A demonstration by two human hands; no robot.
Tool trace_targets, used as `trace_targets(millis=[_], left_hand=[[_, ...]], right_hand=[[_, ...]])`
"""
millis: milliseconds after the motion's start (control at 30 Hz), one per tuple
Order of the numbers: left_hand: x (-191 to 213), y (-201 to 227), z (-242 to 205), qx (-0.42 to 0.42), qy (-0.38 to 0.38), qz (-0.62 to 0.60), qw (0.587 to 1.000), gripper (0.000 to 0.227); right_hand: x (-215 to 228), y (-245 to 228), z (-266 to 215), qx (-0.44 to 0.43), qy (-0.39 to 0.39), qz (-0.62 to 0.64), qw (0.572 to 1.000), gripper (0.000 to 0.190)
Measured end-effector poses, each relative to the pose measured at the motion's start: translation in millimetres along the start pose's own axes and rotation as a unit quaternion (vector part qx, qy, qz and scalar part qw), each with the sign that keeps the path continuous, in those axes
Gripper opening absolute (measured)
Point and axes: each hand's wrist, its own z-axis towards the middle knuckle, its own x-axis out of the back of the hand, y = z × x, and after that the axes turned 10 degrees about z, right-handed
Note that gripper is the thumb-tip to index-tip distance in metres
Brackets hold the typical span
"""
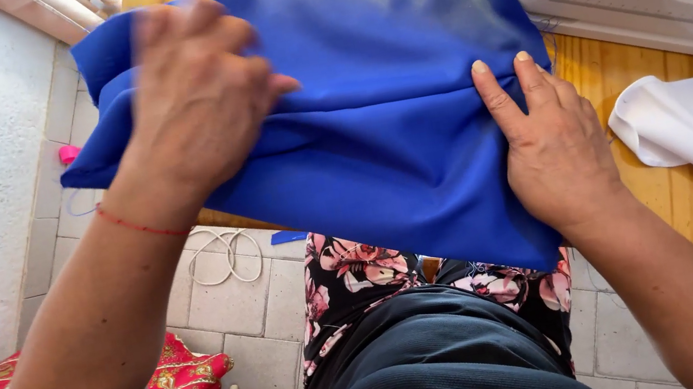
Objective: The person folds a large piece of blue fabric on a wooden table, aligning the edges and smoothing the material. They then place a white pattern piece onto the blue fabric and adjust its position.
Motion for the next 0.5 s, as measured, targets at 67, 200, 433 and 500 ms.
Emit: trace_targets(millis=[67, 200, 433, 500], left_hand=[[1, 22, 11, -0.02, -0.076, -0.148, 0.986, 0.027], [-20, 52, 4, -0.042, -0.137, -0.094, 0.985, 0.066], [-55, 17, 2, 0.031, -0.16, -0.182, 0.97, 0.056], [-46, 9, 7, 0.025, -0.141, -0.14, 0.98, 0.021]], right_hand=[[0, -1, 0, -0.001, 0.0, -0.008, 1.0, 0.074], [0, -1, 1, -0.028, -0.031, -0.01, 0.999, 0.069], [-3, 4, 1, -0.018, -0.009, -0.033, 0.999, 0.074], [-1, 2, 2, -0.021, -0.02, -0.017, 0.999, 0.079]])
